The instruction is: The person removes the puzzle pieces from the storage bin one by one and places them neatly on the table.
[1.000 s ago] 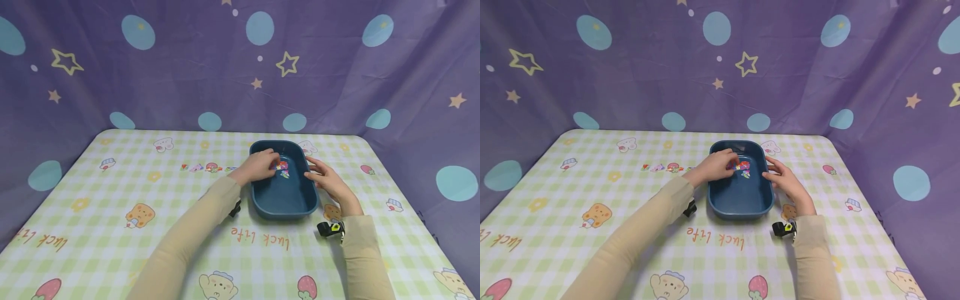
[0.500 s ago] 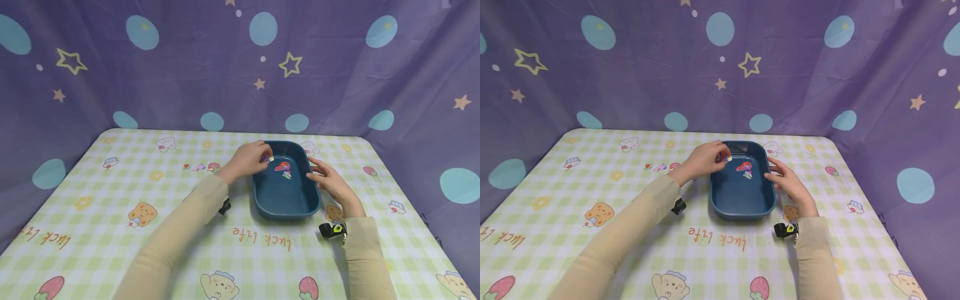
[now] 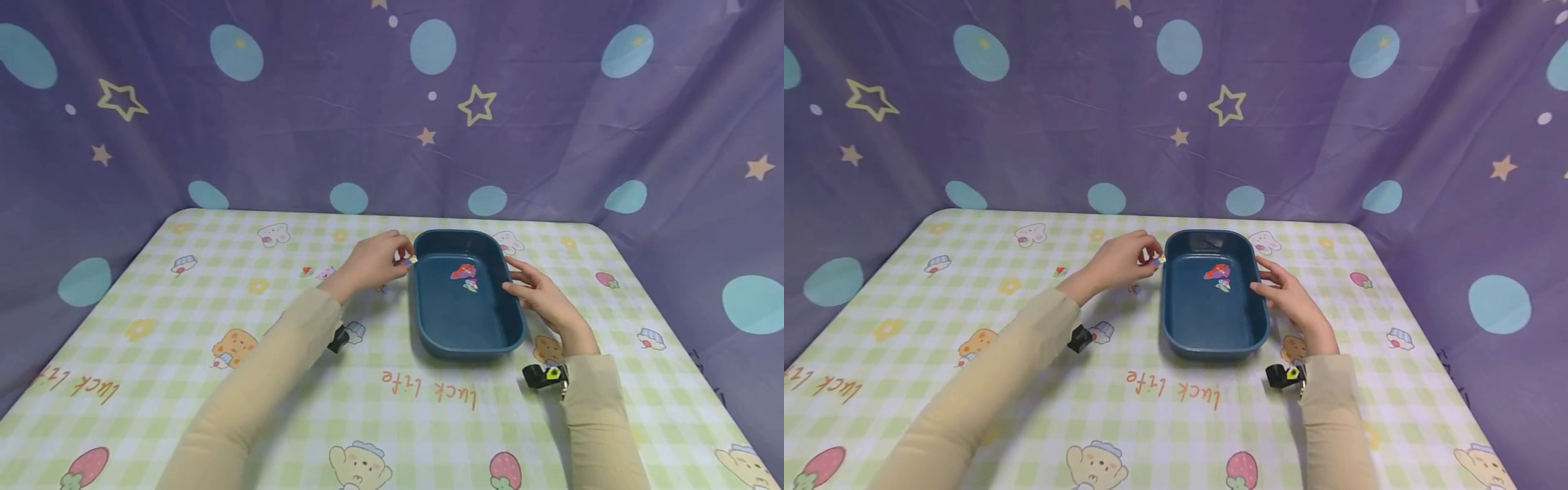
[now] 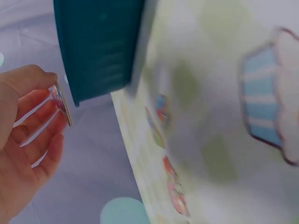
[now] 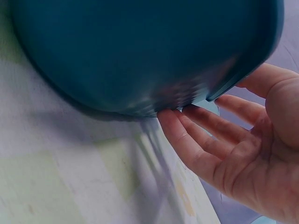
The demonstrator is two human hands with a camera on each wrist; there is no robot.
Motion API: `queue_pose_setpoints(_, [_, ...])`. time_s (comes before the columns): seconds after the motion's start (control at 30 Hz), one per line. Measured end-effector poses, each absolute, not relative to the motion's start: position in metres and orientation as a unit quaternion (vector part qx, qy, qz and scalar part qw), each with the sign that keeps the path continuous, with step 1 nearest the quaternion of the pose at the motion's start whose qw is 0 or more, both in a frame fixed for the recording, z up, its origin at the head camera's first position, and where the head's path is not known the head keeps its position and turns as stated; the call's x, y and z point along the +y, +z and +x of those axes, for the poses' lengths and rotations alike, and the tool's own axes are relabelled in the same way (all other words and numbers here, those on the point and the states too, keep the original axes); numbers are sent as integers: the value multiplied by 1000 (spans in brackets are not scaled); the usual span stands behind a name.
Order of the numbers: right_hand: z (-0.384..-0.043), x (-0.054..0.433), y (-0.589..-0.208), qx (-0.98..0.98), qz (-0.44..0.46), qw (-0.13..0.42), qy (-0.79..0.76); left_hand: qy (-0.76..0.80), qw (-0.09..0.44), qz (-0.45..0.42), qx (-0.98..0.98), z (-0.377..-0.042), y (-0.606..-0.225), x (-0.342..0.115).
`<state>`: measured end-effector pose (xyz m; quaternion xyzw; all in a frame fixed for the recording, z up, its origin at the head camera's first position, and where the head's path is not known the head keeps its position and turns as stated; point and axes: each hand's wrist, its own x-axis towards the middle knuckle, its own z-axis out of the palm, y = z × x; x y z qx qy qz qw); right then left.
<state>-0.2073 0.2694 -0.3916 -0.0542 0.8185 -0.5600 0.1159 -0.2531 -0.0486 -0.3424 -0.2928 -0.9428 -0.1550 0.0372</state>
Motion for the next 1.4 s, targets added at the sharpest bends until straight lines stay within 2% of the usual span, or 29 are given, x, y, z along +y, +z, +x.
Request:
queue_pose_setpoints(0.43, [-207, 270, -391, 823, -48, 116, -555, -155, -6, -278, -948, -251, -363, -80])
queue_pose_setpoints(1.4, [-211, 271, -391, 821, -40, 125, -556, -132, -87, -229, -960, -261, -383, -108])
